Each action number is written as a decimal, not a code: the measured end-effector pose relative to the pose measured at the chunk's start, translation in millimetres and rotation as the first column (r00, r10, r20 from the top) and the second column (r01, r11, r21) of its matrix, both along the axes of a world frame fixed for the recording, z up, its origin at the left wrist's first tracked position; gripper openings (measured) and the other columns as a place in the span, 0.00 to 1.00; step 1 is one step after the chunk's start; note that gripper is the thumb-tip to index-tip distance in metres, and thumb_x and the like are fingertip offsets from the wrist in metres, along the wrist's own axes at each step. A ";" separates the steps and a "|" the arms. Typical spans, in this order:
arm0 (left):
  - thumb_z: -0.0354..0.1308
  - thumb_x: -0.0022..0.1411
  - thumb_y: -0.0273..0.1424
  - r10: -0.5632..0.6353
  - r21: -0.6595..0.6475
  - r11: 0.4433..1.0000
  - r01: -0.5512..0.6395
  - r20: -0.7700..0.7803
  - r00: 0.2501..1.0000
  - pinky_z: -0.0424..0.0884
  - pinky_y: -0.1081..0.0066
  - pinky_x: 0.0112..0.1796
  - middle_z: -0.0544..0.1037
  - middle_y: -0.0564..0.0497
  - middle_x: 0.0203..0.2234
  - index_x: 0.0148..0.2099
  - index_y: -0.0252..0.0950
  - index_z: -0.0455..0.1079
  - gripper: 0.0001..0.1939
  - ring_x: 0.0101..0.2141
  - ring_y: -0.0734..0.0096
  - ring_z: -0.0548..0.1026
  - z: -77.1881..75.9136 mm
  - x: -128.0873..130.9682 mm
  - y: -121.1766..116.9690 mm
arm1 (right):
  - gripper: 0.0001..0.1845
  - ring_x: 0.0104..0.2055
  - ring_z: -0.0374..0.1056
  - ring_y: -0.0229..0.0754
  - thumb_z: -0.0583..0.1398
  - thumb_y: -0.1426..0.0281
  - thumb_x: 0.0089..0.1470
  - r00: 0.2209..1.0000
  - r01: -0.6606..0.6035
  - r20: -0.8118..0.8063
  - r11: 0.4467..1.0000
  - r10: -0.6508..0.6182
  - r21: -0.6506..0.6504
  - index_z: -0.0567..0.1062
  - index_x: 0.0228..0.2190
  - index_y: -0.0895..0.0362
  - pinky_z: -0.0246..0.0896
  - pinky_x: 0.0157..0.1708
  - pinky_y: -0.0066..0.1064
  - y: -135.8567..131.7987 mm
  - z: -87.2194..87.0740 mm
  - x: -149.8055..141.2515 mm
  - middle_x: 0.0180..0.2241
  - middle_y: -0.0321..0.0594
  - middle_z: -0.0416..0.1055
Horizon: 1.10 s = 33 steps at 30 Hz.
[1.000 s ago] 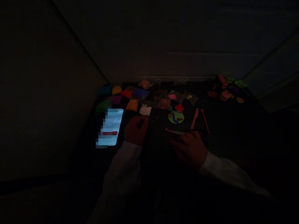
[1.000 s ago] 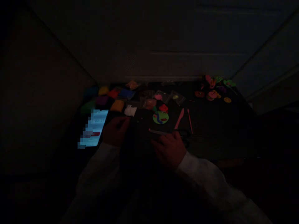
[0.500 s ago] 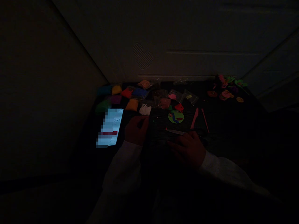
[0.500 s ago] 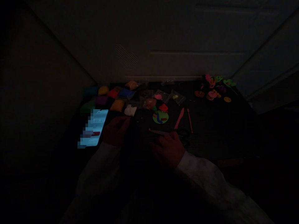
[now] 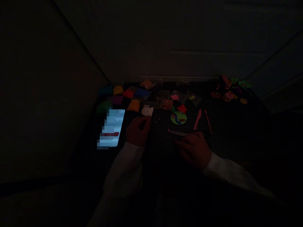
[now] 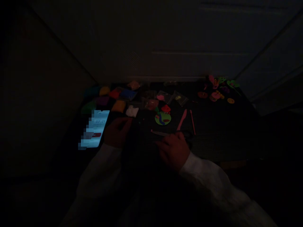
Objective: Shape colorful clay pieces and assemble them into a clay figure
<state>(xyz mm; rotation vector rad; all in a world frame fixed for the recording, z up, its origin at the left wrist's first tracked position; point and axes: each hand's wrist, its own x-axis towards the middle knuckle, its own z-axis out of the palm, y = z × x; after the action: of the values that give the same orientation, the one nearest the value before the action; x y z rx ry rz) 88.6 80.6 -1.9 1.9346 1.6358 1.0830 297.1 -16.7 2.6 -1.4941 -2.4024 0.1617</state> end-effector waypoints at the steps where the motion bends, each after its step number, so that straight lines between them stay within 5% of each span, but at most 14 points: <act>1: 0.52 0.53 0.34 -0.001 0.000 1.000 0.001 0.000 1.000 0.66 0.72 0.33 0.74 0.51 0.29 0.34 0.35 0.71 0.10 0.31 0.72 0.71 0.0 -0.1 0.0 | 0.16 0.34 0.56 0.40 0.52 0.68 0.51 1.000 -0.014 0.013 1.000 0.014 0.006 0.68 0.44 0.52 0.42 0.36 0.38 0.1 -0.3 -0.5 0.33 0.38 0.67; 33: 0.52 0.53 0.34 -0.007 -0.023 1.000 0.007 0.005 1.000 0.67 0.72 0.33 0.74 0.51 0.29 0.34 0.36 0.71 0.10 0.31 0.72 0.71 1.8 0.3 -1.6 | 0.18 0.35 0.56 0.41 0.53 0.66 0.51 0.989 -0.053 0.141 0.998 0.048 0.033 0.68 0.45 0.50 0.41 0.36 0.39 2.4 1.2 -6.6 0.33 0.39 0.67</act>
<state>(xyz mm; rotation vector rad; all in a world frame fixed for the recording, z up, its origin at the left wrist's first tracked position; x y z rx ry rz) 88.9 79.0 -0.1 1.9202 1.6308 1.0615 290.4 -14.3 3.8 -1.4747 -2.5399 0.0231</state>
